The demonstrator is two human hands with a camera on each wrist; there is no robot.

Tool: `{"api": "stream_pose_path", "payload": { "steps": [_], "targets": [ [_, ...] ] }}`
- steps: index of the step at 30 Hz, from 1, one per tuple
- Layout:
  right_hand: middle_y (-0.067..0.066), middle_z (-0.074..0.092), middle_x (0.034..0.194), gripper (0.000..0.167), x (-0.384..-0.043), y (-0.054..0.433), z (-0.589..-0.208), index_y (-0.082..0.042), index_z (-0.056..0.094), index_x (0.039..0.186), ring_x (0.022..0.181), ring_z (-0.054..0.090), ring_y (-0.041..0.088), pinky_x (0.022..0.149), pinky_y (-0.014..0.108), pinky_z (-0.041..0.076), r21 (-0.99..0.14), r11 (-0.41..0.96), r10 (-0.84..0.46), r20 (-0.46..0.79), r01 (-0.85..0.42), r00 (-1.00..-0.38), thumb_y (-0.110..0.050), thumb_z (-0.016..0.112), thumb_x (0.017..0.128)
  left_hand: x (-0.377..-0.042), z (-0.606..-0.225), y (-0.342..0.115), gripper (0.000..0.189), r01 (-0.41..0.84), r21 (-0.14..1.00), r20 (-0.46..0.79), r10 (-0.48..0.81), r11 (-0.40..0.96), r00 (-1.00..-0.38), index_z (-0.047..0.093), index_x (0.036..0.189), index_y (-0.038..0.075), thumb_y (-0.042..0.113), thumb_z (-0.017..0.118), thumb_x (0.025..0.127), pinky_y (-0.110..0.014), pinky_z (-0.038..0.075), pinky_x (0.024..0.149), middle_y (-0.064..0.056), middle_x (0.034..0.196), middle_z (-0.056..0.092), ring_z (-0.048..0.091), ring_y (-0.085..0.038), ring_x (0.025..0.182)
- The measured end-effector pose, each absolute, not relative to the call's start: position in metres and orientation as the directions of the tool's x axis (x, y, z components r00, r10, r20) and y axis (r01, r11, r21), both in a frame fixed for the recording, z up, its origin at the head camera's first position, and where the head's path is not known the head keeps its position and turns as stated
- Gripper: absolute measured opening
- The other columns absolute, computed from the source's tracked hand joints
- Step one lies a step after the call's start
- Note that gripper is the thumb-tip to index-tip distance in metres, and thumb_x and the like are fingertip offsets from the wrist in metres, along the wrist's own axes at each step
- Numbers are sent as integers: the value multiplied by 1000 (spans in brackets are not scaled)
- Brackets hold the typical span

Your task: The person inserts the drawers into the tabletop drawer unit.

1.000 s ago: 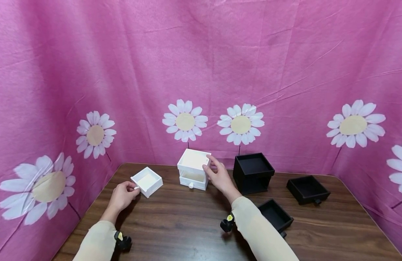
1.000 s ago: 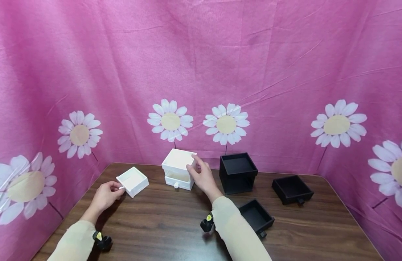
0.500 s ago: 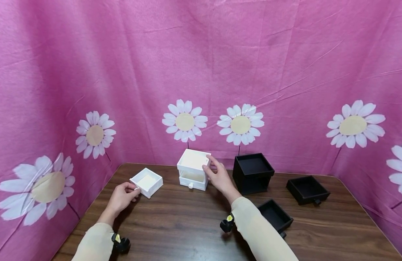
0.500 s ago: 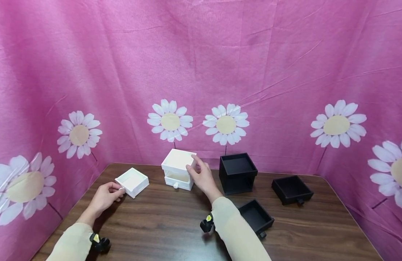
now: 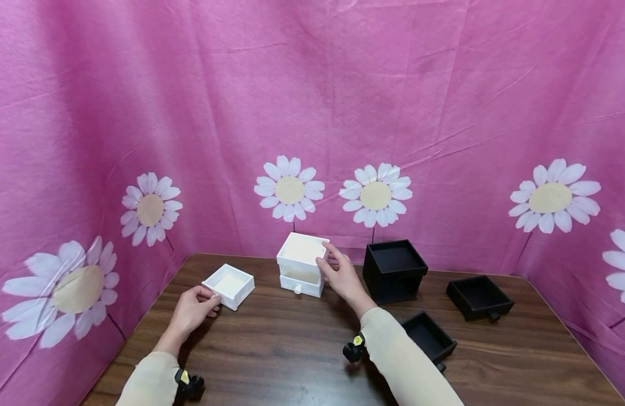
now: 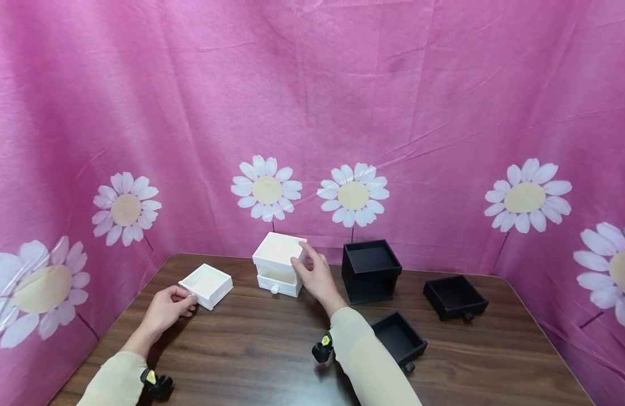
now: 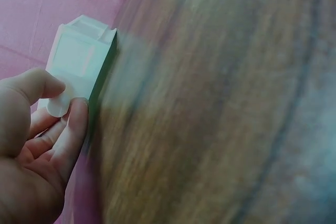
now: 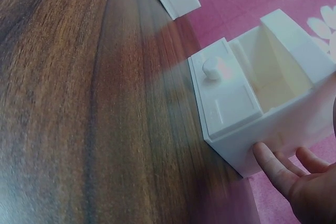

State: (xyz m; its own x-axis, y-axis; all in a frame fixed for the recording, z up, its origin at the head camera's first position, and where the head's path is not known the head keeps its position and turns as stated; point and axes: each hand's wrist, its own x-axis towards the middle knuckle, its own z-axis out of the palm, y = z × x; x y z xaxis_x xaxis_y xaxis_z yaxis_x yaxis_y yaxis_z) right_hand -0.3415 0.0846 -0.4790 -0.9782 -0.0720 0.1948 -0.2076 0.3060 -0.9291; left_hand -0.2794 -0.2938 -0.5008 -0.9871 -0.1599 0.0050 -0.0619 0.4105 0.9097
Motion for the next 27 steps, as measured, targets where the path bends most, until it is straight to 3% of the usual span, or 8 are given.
{"api": "stream_pose_path", "payload": {
  "steps": [13,27],
  "targets": [
    [29,53,143,56,-341,83,-479,-17,52,160,119,72,46,80,40,67,-930,306,-67,192,-203,-979,-27,69,108,-271,-504,-288,10,-40,947,26,-201,318,-979,63,94,-9,-6,73,95,-24,62,65,-2,82,68,70,-7,63],
    [29,54,143,56,-339,84,-475,-16,52,160,120,71,46,80,40,66,-931,300,-74,195,-208,-978,-26,69,107,-263,-501,-278,11,-7,954,54,-194,301,-980,64,92,-11,-8,74,93,-26,63,65,-5,85,68,71,-9,63]
  ]
}}
